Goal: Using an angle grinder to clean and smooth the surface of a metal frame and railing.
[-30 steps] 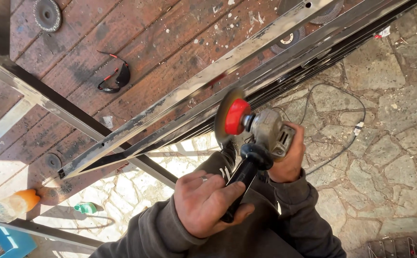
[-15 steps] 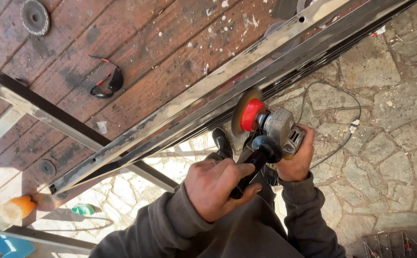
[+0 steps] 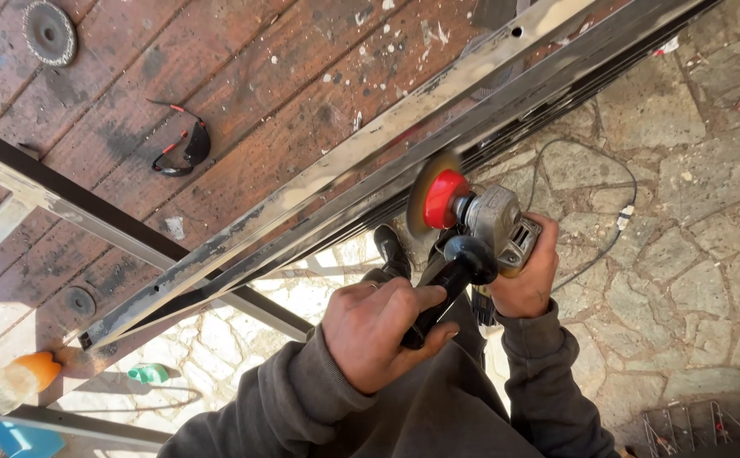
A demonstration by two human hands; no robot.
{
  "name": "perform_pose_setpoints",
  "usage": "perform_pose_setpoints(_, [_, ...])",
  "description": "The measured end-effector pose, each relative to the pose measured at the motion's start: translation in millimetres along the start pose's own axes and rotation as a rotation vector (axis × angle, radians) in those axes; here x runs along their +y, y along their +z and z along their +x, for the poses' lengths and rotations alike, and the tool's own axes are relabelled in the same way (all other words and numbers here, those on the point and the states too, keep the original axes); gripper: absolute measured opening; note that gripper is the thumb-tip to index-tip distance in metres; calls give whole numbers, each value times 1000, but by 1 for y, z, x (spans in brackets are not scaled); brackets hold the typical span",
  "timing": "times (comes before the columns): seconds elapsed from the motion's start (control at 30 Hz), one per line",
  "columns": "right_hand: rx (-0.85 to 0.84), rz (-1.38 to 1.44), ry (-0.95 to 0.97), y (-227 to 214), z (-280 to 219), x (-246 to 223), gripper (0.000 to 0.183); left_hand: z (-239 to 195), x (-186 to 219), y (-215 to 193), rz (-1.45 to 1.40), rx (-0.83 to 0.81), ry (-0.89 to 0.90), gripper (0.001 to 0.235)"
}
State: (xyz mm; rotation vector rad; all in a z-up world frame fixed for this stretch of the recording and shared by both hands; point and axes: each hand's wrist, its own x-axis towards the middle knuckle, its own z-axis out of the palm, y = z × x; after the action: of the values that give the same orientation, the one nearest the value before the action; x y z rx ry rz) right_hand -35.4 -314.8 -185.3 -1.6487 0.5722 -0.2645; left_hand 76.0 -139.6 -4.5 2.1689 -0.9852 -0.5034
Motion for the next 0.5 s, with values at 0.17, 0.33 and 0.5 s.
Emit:
perform_pose_setpoints(0.17, [-111,-29,69,9,-6,0,75,-12,6,-11,50,-14,39,42])
perform_pose_setpoints(0.33, [-120,-9,49,-1,3,4,70,-3,6,-6,85,-24,49,41])
perform_pose_setpoints(0.5, [-65,-33,-10,-14,17,1,68,12,5,1,39,2,67,43])
